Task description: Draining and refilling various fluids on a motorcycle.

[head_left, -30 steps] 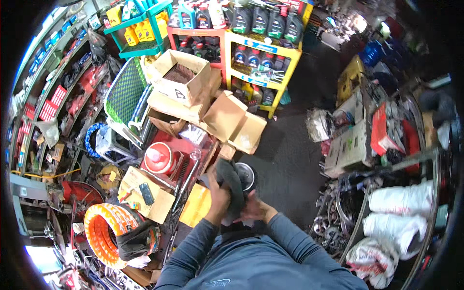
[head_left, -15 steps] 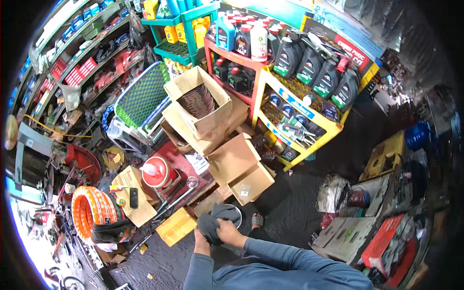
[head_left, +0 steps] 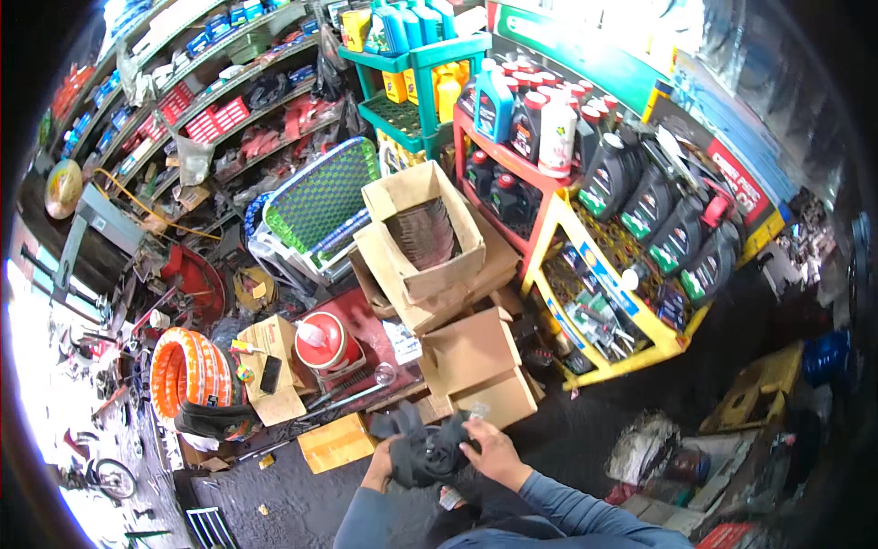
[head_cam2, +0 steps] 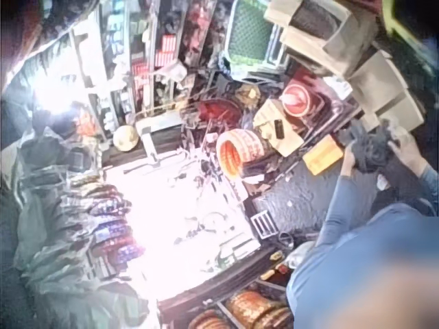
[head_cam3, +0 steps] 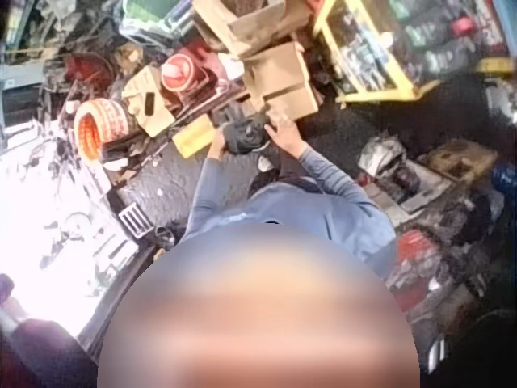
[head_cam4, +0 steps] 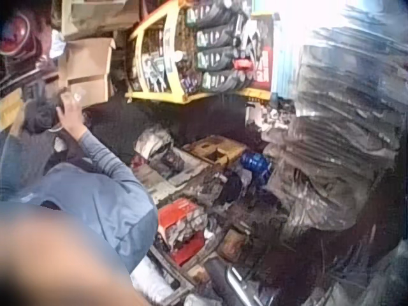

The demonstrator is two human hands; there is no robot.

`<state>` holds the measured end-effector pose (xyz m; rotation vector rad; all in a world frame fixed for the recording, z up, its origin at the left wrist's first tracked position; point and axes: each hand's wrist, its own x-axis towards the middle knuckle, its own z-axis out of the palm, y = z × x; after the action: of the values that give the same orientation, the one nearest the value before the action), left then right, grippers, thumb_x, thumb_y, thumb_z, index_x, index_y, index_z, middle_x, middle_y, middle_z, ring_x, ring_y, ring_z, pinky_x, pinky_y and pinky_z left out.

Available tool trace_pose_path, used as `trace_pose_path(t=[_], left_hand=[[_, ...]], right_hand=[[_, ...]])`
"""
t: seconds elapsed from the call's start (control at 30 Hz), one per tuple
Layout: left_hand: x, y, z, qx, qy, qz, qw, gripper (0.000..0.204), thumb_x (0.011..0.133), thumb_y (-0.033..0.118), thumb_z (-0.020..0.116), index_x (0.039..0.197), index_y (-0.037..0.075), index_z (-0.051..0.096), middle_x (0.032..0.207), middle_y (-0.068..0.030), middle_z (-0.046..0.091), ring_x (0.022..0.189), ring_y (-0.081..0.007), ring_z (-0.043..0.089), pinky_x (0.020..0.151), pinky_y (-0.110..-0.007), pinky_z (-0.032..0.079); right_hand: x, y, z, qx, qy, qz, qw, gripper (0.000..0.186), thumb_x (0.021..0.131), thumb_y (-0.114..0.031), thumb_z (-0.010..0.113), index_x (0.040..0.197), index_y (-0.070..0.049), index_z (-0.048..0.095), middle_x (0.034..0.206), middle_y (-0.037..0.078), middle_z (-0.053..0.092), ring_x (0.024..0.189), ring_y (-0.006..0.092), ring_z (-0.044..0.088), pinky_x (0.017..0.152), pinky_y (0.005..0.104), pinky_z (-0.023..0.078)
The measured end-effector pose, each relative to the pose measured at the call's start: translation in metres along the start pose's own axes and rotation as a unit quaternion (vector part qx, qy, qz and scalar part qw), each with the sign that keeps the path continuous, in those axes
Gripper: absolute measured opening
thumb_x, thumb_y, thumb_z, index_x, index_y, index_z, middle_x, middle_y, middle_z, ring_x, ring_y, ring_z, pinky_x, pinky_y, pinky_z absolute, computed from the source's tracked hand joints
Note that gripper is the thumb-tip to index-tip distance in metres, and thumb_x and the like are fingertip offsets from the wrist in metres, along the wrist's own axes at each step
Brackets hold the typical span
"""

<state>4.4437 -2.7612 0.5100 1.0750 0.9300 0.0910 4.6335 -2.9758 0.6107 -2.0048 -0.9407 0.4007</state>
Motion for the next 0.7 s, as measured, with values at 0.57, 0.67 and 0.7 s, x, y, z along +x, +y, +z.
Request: trace_pose_path(t=[0.57,0.67,0.7], left_hand=[[-0.164,0.037,-0.085,0.47,0.41,-0.308,0.718,0.058,0.075,0.018,0.076,0.129,0.008,0.055,0.13,-0.0178,0.055,0.124,-0.0367,0.052,0.098,-0.053,0.045],[-0.274,-0.057,-0.055,0.44,0.307,-0.33,0.777,0.045,0.073,0.029,0.075,0.111,0.007,0.068,0.103,-0.0217,0.068,0.099,-0.0356,0.065,0.088,-0.043,0.052],[-0.328,-0.075,-0.02,0.405,0.291,-0.388,0.775,0.046,0.074,0.037,0.071,0.109,0.007,0.07,0.106,-0.0212,0.068,0.099,-0.0366,0.065,0.087,-0.045,0.052]], right_hand=[[0.734,0.099,-0.311,-0.337,0.249,-0.08,0.905,0.062,0.072,-0.046,0.082,0.115,-0.005,0.064,0.104,0.017,0.068,0.094,0.0346,0.065,0.084,0.0435,0.052],[0.768,0.13,-0.313,-0.343,0.248,0.044,0.905,0.067,0.068,-0.043,0.085,0.121,-0.008,0.063,0.116,0.017,0.067,0.107,0.0343,0.063,0.091,0.0451,0.051],[0.764,0.128,-0.282,-0.29,0.225,0.003,0.93,0.061,0.066,-0.033,0.085,0.117,-0.006,0.065,0.11,0.016,0.069,0.102,0.0327,0.065,0.088,0.0445,0.051]])
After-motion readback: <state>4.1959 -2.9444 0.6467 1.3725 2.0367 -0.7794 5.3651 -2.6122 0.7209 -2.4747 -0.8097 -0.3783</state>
